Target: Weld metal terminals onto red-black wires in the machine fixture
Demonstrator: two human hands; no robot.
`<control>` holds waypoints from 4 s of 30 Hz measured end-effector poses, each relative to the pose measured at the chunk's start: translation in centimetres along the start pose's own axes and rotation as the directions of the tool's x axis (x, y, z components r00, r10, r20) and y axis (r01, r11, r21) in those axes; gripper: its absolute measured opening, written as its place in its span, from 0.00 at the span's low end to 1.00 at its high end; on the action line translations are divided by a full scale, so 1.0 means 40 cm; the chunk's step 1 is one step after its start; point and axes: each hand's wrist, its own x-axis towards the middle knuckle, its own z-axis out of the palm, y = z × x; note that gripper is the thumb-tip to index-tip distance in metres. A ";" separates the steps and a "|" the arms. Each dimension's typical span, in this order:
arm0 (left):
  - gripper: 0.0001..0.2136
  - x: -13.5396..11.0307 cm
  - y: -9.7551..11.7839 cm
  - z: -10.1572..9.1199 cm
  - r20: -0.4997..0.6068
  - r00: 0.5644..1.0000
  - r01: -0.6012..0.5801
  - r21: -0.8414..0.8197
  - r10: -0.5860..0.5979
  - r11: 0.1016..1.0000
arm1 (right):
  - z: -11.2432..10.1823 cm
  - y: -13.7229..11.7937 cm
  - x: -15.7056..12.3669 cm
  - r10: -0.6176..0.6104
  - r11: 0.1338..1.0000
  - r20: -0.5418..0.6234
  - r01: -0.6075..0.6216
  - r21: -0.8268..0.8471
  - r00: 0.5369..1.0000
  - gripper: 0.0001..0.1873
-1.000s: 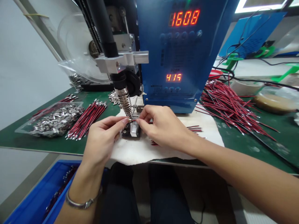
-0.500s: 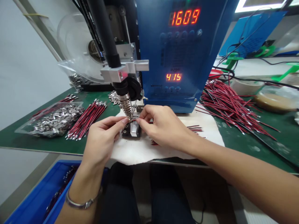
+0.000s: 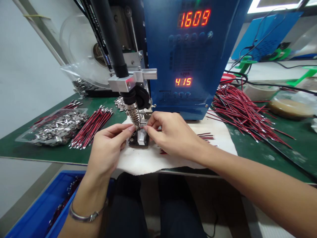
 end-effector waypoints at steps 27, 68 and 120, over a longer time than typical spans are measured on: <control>0.12 -0.001 0.001 -0.001 -0.006 1.000 0.015 0.020 -0.015 1.000 | 0.000 -0.006 -0.004 -0.005 1.000 -0.016 0.004 -0.019 1.000 0.11; 0.11 -0.001 0.002 0.000 0.004 1.000 0.000 0.020 0.000 1.000 | -0.002 -0.002 -0.004 0.020 0.999 0.002 -0.020 0.031 1.000 0.12; 0.03 -0.032 0.007 -0.019 0.154 0.930 -0.270 -0.326 0.333 0.906 | -0.025 -0.013 -0.022 -0.847 0.493 -0.140 0.659 -0.568 0.513 0.04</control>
